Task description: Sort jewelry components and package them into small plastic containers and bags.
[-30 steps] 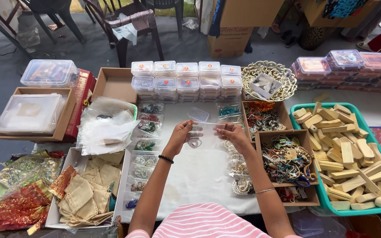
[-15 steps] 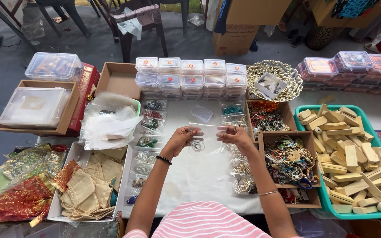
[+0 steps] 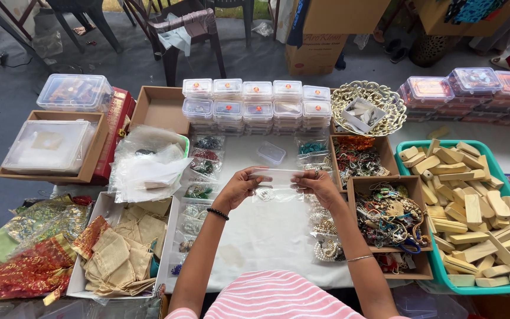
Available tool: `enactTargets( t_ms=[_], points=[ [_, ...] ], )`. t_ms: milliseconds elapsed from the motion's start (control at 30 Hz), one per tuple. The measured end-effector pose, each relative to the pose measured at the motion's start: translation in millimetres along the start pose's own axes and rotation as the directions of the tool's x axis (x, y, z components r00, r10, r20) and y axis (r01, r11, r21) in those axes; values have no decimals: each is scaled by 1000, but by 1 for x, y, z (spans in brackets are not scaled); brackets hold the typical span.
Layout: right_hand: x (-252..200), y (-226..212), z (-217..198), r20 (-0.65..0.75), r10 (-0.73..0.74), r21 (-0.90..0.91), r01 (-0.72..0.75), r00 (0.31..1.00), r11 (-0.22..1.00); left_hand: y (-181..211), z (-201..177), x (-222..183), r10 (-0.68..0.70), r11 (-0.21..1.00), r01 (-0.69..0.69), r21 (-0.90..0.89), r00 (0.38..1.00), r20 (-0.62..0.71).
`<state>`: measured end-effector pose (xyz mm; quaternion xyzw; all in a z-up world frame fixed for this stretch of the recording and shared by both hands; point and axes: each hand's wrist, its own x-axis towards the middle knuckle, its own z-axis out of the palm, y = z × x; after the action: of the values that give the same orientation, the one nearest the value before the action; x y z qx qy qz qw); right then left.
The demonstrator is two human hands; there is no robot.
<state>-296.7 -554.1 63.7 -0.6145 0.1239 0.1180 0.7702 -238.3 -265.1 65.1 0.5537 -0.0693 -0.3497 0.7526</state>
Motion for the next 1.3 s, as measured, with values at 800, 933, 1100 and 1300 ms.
enactTargets(
  t_ms=[800, 933, 1100, 1300],
  points=[
    [4, 16, 9, 120, -25, -8, 26, 992, 1000, -9, -8, -10, -24, 964, 38, -263, 998, 54],
    [14, 27, 3, 102, -41, -55, 47, 994, 997, -46, -33, 8, 52, 949, -20, -316, 994, 92],
    [23, 33, -4, 97, -89, -130, 101, 991, 986, 12, -2, -26, 86, 887, 17, -461, 976, 201],
    [36, 41, -15, 184, -238, -243, 279, 954, 929, -8, -3, -12, -126, 940, 125, -317, 992, 18]
  ],
)
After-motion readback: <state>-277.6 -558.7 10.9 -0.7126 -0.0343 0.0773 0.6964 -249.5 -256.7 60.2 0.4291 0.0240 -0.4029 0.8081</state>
